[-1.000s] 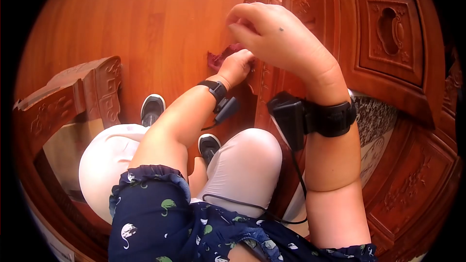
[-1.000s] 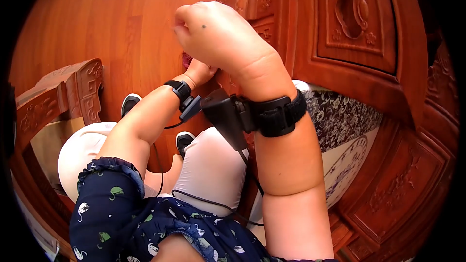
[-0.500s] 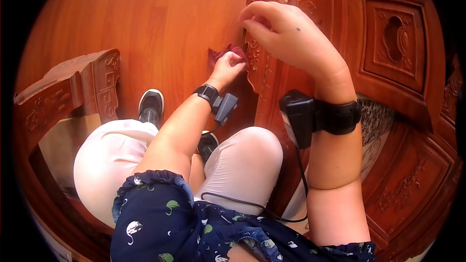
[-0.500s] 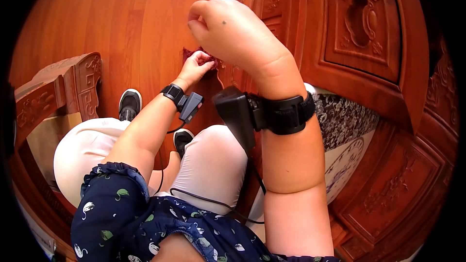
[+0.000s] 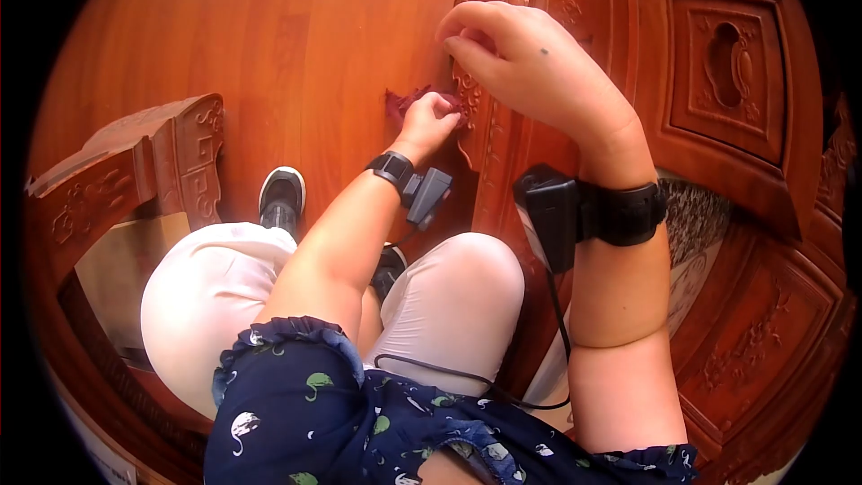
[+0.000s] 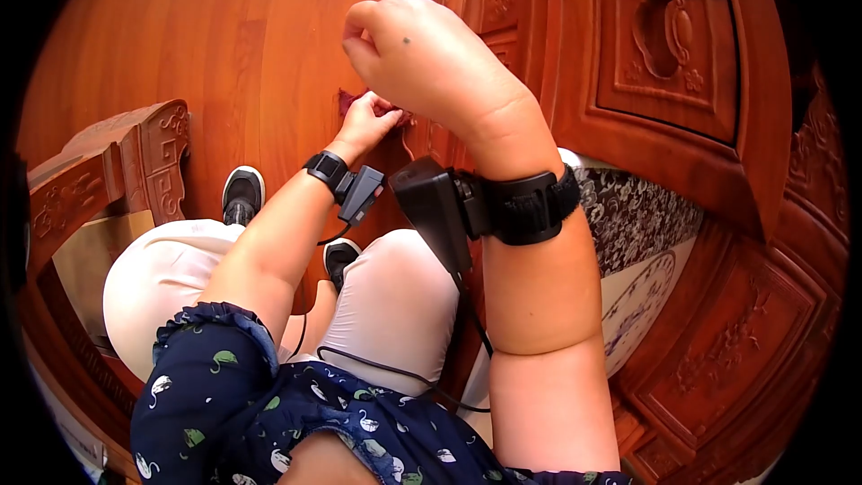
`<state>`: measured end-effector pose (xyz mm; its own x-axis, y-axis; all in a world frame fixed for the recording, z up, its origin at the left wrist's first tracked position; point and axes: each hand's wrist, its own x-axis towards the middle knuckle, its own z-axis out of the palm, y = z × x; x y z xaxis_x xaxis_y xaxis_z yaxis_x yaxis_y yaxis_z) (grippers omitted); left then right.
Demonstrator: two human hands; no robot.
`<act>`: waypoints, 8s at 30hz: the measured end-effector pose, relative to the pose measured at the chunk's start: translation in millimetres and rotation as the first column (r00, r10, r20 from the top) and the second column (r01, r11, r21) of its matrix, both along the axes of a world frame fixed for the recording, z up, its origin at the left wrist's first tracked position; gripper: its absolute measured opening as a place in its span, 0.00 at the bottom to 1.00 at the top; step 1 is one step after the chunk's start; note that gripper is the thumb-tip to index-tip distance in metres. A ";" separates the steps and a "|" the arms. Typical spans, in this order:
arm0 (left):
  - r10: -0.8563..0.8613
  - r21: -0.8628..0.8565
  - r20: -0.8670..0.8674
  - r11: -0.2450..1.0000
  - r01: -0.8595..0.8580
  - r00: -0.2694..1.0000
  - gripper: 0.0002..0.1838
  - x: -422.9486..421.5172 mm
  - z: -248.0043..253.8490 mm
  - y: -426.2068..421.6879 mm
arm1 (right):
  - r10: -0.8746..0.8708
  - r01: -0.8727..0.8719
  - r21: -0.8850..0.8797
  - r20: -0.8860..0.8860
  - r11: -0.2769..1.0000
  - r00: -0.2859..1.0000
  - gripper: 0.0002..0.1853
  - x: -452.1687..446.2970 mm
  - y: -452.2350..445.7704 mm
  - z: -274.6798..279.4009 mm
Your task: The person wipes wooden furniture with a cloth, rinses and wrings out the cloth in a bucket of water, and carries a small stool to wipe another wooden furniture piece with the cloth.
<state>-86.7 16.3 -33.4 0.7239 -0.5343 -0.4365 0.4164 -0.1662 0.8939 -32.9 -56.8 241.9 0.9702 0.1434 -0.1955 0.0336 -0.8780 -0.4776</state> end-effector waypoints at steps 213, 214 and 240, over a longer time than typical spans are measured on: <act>0.138 0.018 0.082 0.990 -0.140 0.987 0.11 140.8 -24.8 -82.2 | -0.522 0.409 0.858 -0.205 0.313 0.828 0.12 12.5 -1.6 38.6; 0.238 -0.045 0.141 0.971 -0.234 0.961 0.11 132.1 -40.8 -88.1 | -0.514 0.404 0.863 -0.208 0.304 0.832 0.12 11.7 -2.4 37.8; 0.236 -0.160 0.192 0.965 -0.207 0.953 0.12 99.4 10.7 -50.2 | -0.492 0.406 0.862 -0.223 0.304 0.841 0.12 11.8 -4.6 37.6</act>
<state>12.7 -33.9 -22.7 0.8975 -0.3940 -0.1984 0.2318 0.0386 0.9720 -21.2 -61.4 279.5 0.9442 -0.2743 -0.1822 -0.1586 0.1064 -0.9816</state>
